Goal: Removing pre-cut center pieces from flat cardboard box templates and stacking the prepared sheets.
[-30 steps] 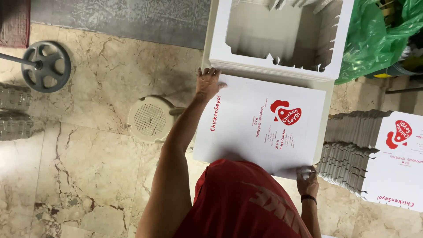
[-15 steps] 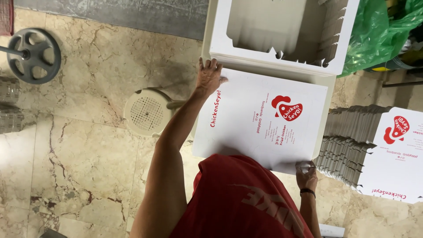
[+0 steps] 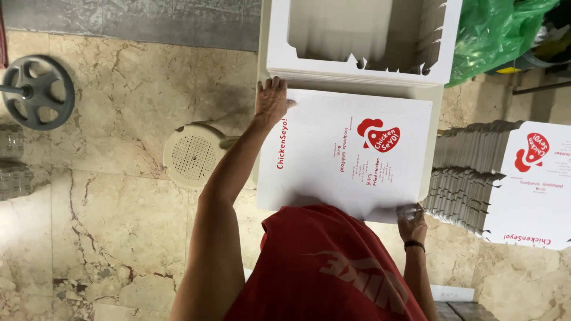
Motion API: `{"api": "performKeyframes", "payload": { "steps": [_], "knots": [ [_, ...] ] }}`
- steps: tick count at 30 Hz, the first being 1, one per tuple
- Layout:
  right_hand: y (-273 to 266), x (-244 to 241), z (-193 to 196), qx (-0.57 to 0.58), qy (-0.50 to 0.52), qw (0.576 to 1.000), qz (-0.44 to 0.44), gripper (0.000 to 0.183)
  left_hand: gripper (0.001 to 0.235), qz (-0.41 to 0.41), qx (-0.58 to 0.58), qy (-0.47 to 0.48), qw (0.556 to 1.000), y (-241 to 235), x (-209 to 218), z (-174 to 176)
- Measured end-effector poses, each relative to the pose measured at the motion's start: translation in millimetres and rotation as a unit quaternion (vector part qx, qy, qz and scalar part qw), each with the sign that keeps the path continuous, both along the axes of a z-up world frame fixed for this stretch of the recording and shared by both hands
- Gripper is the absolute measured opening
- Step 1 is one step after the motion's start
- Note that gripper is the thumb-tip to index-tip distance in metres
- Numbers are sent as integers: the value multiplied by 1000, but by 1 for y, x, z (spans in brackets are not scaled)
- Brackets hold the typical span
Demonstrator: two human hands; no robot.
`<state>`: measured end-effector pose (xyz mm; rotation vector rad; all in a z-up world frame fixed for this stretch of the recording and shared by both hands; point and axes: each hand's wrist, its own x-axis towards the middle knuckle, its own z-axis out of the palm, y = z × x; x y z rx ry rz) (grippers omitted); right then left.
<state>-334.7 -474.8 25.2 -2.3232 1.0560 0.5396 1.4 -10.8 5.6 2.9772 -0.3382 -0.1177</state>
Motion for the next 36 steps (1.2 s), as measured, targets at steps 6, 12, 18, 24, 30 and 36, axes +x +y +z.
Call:
{"api": "performKeyframes", "payload": {
  "steps": [6,12,18,24,30,36],
  "knots": [
    [1,5,1,5,4,1000,5,72,47,-33,-8,-1,999,7,2,10],
    [3,7,5,16,1,1000,-5,75,46,-43,8,-61,997,8,2,8],
    [10,9,17,19,-5,1000,-15,74,56,-46,-21,-95,994,6,2,16],
    [-1,11,3,10,21,1000,-1,74,38,10,-30,164,986,-6,16,47],
    [3,10,8,14,27,999,-18,76,53,-8,9,172,985,-6,6,63],
    [1,8,2,4,21,1000,-3,75,50,-12,4,145,989,-4,3,54]
  ]
}}
